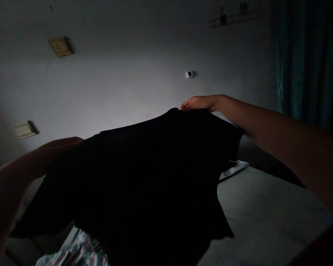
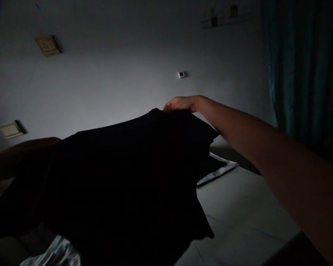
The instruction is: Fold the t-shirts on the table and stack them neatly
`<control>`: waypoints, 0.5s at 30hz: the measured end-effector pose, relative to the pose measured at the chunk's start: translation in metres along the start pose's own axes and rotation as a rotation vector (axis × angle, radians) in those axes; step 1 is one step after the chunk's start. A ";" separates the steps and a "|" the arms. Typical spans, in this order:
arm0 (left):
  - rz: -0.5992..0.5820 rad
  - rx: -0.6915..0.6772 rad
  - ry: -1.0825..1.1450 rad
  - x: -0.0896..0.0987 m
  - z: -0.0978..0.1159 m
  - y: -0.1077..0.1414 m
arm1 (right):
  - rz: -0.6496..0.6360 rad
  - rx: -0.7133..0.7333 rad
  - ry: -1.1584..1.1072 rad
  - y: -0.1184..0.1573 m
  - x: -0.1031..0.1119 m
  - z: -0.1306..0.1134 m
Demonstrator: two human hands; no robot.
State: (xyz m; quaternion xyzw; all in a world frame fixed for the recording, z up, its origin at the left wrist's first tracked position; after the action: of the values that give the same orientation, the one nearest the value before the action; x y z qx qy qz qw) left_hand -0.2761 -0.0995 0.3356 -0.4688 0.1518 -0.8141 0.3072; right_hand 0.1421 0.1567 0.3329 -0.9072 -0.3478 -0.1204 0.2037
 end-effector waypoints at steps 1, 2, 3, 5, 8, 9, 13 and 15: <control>-0.108 0.046 0.027 -0.017 -0.015 -0.009 | -0.032 -0.010 0.000 -0.015 -0.008 0.018; -0.236 0.091 0.054 -0.041 -0.032 -0.016 | -0.068 -0.033 0.007 -0.031 -0.020 0.043; -0.370 0.131 0.081 -0.068 -0.051 -0.020 | -0.103 -0.064 0.019 -0.047 -0.033 0.073; -0.559 0.176 0.060 -0.131 -0.092 -0.022 | -0.164 -0.127 0.060 -0.074 -0.066 0.146; -0.590 0.153 -0.140 -0.229 -0.161 -0.017 | -0.179 -0.138 0.209 -0.103 -0.116 0.259; -0.587 0.116 -0.237 -0.261 -0.182 -0.013 | -0.157 -0.132 0.265 -0.109 -0.130 0.293; -0.567 0.132 -0.551 -0.351 -0.256 0.003 | -0.061 -0.152 0.371 -0.123 -0.168 0.399; -0.579 0.159 -0.592 -0.375 -0.279 0.007 | -0.008 -0.146 0.426 -0.128 -0.175 0.430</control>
State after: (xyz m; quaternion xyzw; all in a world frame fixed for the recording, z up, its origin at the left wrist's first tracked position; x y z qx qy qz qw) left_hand -0.3732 0.1251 -0.0627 -0.6805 -0.1443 -0.7063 0.1314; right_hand -0.0393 0.3362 -0.0749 -0.8722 -0.2910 -0.3348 0.2060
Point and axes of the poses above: each hand's wrist, its own y-axis away from the middle knuckle, its own x-axis out of the back of the hand, z = x × y, the point moved 7 cm from there along -y, towards the middle knuckle, and after that the axes turned 8 degrees about -y, right-handed, at the moved point
